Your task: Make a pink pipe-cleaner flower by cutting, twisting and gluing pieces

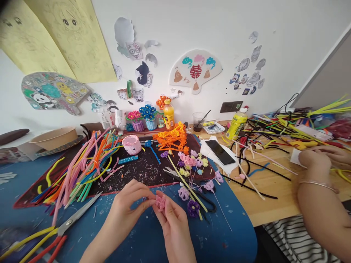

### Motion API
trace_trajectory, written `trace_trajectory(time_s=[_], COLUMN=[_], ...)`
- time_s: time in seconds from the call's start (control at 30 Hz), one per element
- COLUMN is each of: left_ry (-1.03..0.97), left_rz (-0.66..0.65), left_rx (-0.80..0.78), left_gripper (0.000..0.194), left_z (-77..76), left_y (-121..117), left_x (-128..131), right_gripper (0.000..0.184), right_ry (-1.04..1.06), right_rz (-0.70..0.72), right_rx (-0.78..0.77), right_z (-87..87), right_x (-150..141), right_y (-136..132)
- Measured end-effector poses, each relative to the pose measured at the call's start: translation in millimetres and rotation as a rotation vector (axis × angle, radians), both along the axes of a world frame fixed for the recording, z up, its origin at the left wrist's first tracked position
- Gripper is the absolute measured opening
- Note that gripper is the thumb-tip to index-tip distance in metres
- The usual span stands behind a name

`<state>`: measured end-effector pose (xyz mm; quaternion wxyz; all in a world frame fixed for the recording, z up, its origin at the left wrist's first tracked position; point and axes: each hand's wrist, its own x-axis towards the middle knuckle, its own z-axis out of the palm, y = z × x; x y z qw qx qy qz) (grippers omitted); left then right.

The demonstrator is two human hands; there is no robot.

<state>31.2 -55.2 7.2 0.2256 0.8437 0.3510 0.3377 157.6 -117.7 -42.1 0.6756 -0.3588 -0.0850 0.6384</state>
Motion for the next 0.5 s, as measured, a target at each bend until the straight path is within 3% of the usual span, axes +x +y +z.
trace_trajectory(time_s=[0.17,0.3,0.4,0.5], left_ry=[0.026,0.125,0.218,0.194], left_rz=[0.084,0.093,0.045,-0.003], left_rx=[0.219,0.333,0.288,0.082], left_gripper=[0.017,0.019,0.021,0.03], left_z=[-15.6,-18.1,-16.9,-17.4], left_y=[-10,-12,-14,-15], left_x=[4,2,-7,-15], right_gripper=[0.037,0.037,0.033,0.03], right_ry=[0.112,0.202,0.243,0.258], right_rz=[0.072,0.098,0.078,0.083], right_rx=[0.034,0.07,0.053,0.064], right_z=[4.8,5.2,6.3,7.0], right_x=[-1,-1,0,1], right_y=[-4,-6,-6,-7])
